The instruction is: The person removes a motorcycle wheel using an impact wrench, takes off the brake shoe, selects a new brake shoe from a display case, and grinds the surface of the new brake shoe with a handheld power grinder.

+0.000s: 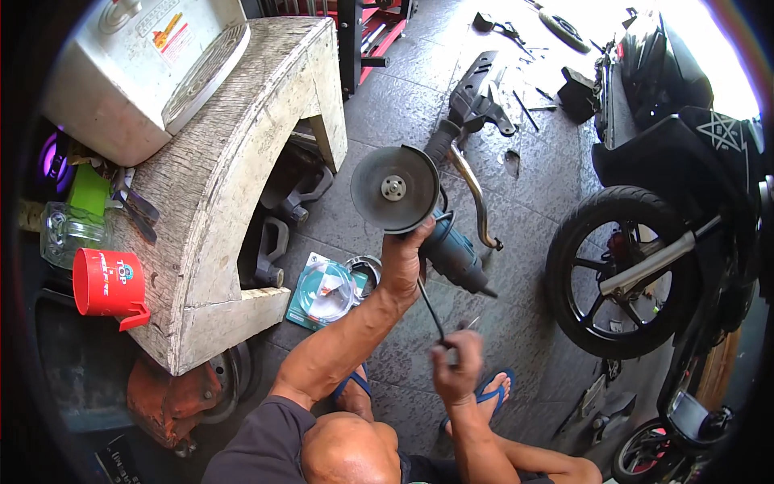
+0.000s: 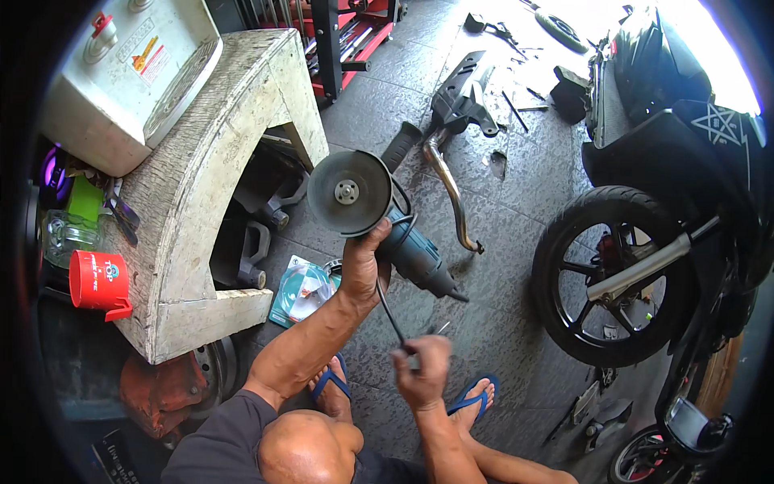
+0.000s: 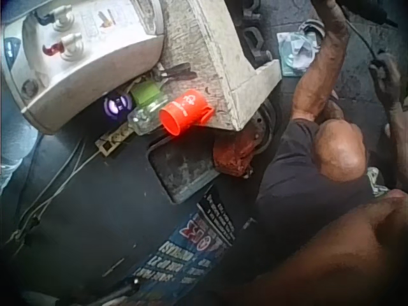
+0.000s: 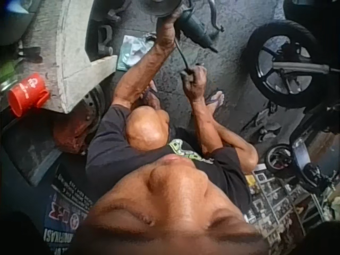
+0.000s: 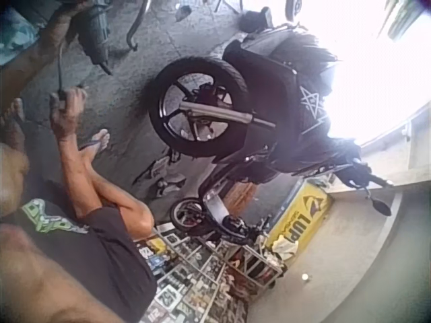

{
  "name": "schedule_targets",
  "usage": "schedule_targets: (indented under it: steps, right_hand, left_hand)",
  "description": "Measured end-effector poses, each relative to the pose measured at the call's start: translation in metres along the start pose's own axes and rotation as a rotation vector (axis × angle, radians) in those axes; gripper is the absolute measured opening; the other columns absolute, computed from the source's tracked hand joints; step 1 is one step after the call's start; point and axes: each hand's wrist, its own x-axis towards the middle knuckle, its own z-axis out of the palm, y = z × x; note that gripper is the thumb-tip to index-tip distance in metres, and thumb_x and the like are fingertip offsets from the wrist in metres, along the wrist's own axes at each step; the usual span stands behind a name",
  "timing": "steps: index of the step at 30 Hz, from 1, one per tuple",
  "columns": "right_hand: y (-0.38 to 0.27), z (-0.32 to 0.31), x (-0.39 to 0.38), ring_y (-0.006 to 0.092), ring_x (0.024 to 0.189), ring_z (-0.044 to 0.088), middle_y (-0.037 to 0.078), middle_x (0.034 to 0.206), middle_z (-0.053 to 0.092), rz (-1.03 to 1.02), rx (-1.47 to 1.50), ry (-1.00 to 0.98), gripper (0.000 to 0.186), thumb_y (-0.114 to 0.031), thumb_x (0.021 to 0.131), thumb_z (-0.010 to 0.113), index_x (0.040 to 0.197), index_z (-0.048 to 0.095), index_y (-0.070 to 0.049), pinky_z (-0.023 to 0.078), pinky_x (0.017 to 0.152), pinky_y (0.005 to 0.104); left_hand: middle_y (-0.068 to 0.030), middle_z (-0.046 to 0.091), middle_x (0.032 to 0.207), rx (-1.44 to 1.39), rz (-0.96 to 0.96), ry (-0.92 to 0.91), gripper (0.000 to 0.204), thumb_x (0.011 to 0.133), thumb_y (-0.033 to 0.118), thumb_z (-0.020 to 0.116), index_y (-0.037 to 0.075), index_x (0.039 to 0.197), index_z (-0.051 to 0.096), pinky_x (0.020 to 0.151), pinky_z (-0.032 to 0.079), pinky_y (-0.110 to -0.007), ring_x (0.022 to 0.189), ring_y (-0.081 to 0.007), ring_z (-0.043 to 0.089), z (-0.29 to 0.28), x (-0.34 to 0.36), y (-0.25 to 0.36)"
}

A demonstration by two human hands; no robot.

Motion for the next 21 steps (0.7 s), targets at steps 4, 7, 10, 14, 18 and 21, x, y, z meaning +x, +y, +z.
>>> schedule_targets:
  steps: [4,7,10,14,18,21]
  right_hand:
    - [0.024,0.011,-0.022,0.0233,0.059,0.054,0.008,0.063,0.054,0.631,0.089,-0.256,0.025,-0.023,0.095,0.062,0.078,0.062,-0.005,0.044,0.06,0.0336]
    - [0.091,-0.047,-0.014,0.0168,0.057,0.049,0.004,0.063,0.049,0.82,0.126,0.284,0.032,-0.024,0.099,0.054,0.073,0.055,-0.005,0.039,0.052,0.031]
    - [0.065,-0.081,-0.007,0.0166,0.058,0.049,0.004,0.064,0.048,0.535,0.011,0.393,0.028,-0.021,0.093,0.058,0.071,0.053,-0.006,0.039,0.053,0.032]
    - [0.011,-0.081,-0.024,0.0359,0.065,0.058,0.015,0.074,0.062,0.125,-0.196,-0.553,0.023,-0.026,0.079,0.075,0.08,0.066,-0.005,0.046,0.066,0.0483]
    - [0.042,-0.048,-0.073,0.0446,0.102,0.063,0.028,0.1,0.068,0.77,-0.372,-1.044,0.049,-0.046,0.092,0.058,0.106,0.069,-0.001,0.045,0.095,0.0487]
    - [0.092,-0.056,-0.088,0.0463,0.114,0.057,0.031,0.123,0.059,0.69,-0.593,-1.111,0.066,-0.045,0.081,0.072,0.123,0.057,0.004,0.048,0.095,0.0502]
  left_hand:
    - [-0.0073,0.067,0.09,-0.266,-0.546,-0.089,0.023,0.094,0.027,0.059,0.008,0.108,0.059,0.076,0.057,-0.036,0.08,-0.0212,0.068,0.005,0.004,0.023]
    - [-0.0057,0.067,0.094,-0.225,-0.686,-0.199,0.025,0.091,0.02,0.065,0.007,0.111,0.058,0.08,0.055,-0.035,0.084,-0.0193,0.067,-0.003,0.008,0.04]
    - [-0.0039,0.065,0.103,0.18,-0.253,-0.076,0.034,0.085,0.011,0.073,0.006,0.115,0.058,0.084,0.052,-0.034,0.093,-0.0164,0.064,-0.019,0.013,0.022]
    - [-0.0037,0.062,0.111,0.07,0.023,0.043,0.039,0.083,0.008,0.074,0.008,0.119,0.057,0.086,0.051,-0.035,0.099,-0.0151,0.061,-0.022,0.014,0.016]
    - [-0.0089,0.065,0.106,-0.3,-0.383,-0.051,0.03,0.091,0.02,0.064,0.007,0.117,0.056,0.088,0.053,-0.042,0.096,-0.0227,0.065,-0.012,0.005,0.016]
    - [-0.0141,0.067,0.105,-0.331,-0.531,-0.16,0.034,0.092,0.023,0.062,0.004,0.119,0.055,0.094,0.052,-0.044,0.1,-0.0269,0.066,-0.005,-0.007,0.027]
